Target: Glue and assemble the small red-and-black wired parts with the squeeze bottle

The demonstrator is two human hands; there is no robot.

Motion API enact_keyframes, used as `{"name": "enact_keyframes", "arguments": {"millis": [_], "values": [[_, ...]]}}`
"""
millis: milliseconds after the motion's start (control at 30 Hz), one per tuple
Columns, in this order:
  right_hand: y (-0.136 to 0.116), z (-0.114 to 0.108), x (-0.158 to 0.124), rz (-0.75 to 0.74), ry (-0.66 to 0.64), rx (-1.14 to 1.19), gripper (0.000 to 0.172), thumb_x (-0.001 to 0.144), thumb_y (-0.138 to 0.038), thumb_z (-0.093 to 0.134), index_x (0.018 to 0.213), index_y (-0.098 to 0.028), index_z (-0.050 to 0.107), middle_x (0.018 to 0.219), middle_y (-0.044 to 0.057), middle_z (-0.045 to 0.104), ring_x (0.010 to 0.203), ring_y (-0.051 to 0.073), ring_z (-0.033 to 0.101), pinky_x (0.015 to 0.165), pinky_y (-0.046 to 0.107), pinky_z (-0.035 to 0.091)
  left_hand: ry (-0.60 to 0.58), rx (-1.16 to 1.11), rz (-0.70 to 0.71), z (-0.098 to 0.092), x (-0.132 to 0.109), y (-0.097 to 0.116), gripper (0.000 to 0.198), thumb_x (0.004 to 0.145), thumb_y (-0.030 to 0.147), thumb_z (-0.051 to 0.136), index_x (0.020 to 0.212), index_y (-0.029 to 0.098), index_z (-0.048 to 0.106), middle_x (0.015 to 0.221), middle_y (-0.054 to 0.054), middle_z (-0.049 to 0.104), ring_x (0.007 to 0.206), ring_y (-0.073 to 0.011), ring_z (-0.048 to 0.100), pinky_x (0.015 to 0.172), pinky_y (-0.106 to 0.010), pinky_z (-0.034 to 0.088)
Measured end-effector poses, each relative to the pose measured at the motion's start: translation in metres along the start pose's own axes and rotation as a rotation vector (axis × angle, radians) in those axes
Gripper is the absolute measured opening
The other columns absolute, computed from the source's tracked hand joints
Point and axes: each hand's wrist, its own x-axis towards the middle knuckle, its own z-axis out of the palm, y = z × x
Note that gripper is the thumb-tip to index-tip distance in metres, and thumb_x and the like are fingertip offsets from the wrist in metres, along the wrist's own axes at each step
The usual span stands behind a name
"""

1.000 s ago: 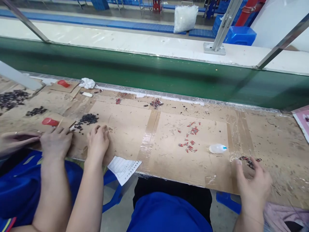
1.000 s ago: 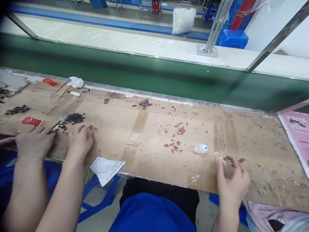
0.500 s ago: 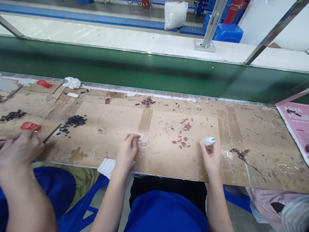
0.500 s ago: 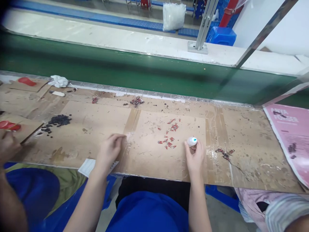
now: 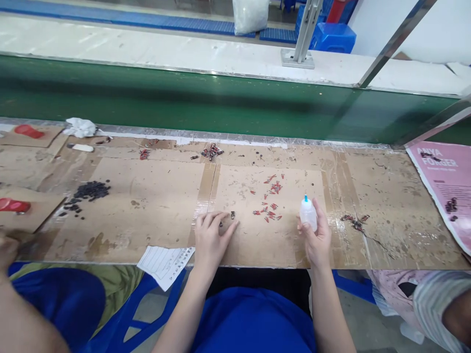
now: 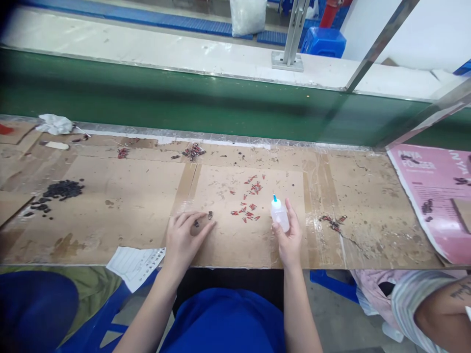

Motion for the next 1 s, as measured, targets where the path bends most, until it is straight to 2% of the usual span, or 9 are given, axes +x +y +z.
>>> {"name": "enact_keyframes", "arguments": {"millis": [100, 167, 300, 433, 600, 800, 1000], "values": [[-0.006, 0.005, -0.003, 0.105, 0.011, 0.245, 0.044, 0.068, -0.049, 0.079, 0.100, -0.026, 0.060, 0.070, -0.002, 0.063, 0.049, 0.011, 0.049, 0.045, 0.023, 0.039, 0.005, 0.045, -0.026, 0.005, 0.004, 0.006, 0.019, 0.089, 0.038, 0.063, 0.089, 0.021, 0.071, 0.094, -0.009, 0.071, 0.096, -0.0291, 0.054, 0.082, -0.042, 0.043], [-0.009, 0.008, -0.005, 0.145, 0.056, 0.361, 0.040, 0.063, -0.047, 0.081, 0.087, -0.024, 0.059, 0.064, -0.004, 0.060, 0.049, 0.010, 0.049, 0.043, 0.021, 0.037, -0.034, 0.035, -0.018, 0.006, 0.006, 0.011, 0.015, 0.091, 0.032, 0.061, 0.088, 0.022, 0.072, 0.094, -0.007, 0.073, 0.097, -0.0285, 0.054, 0.080, -0.040, 0.039], [-0.008, 0.017, -0.008, 0.199, 0.164, 0.458, 0.035, 0.057, -0.041, 0.082, 0.078, -0.021, 0.061, 0.067, -0.003, 0.062, 0.052, 0.009, 0.050, 0.046, 0.020, 0.038, -0.120, -0.016, 0.066, 0.004, 0.001, 0.018, 0.014, 0.091, 0.022, 0.061, 0.086, 0.027, 0.073, 0.090, -0.002, 0.075, 0.099, -0.0266, 0.055, 0.083, -0.040, 0.032], [-0.003, 0.030, -0.015, 0.242, 0.162, 0.323, 0.032, 0.061, -0.043, 0.079, 0.076, -0.019, 0.065, 0.071, 0.001, 0.067, 0.059, 0.014, 0.059, 0.050, 0.024, 0.043, -0.136, -0.019, 0.125, 0.003, -0.011, 0.025, 0.016, 0.090, 0.019, 0.063, 0.083, 0.028, 0.074, 0.088, 0.000, 0.075, 0.103, -0.0261, 0.056, 0.086, -0.041, 0.028], [-0.005, 0.045, -0.027, 0.142, 0.034, 0.085, 0.026, 0.066, -0.042, 0.078, 0.074, -0.020, 0.067, 0.069, 0.002, 0.071, 0.063, 0.019, 0.066, 0.058, 0.029, 0.052, -0.123, -0.025, 0.111, 0.005, -0.017, 0.026, 0.019, 0.091, 0.022, 0.062, 0.080, 0.030, 0.075, 0.085, -0.001, 0.075, 0.101, -0.0259, 0.057, 0.087, -0.042, 0.027], [-0.009, 0.051, -0.033, 0.096, -0.027, -0.121, 0.023, 0.070, -0.041, 0.074, 0.069, -0.021, 0.063, 0.064, 0.003, 0.070, 0.056, 0.018, 0.063, 0.049, 0.028, 0.050, -0.130, -0.051, 0.109, 0.005, -0.018, 0.018, 0.019, 0.092, 0.029, 0.060, 0.084, 0.035, 0.076, 0.079, -0.001, 0.073, 0.099, -0.0267, 0.058, 0.089, -0.046, 0.028], [-0.007, 0.051, -0.034, 0.088, -0.066, -0.196, 0.026, 0.074, -0.043, 0.071, 0.067, -0.020, 0.062, 0.060, 0.002, 0.067, 0.053, 0.016, 0.059, 0.047, 0.026, 0.046, -0.131, -0.047, 0.115, 0.004, -0.018, 0.020, 0.018, 0.091, 0.028, 0.062, 0.081, 0.033, 0.076, 0.077, -0.001, 0.074, 0.098, -0.0261, 0.059, 0.089, -0.045, 0.027]]}}
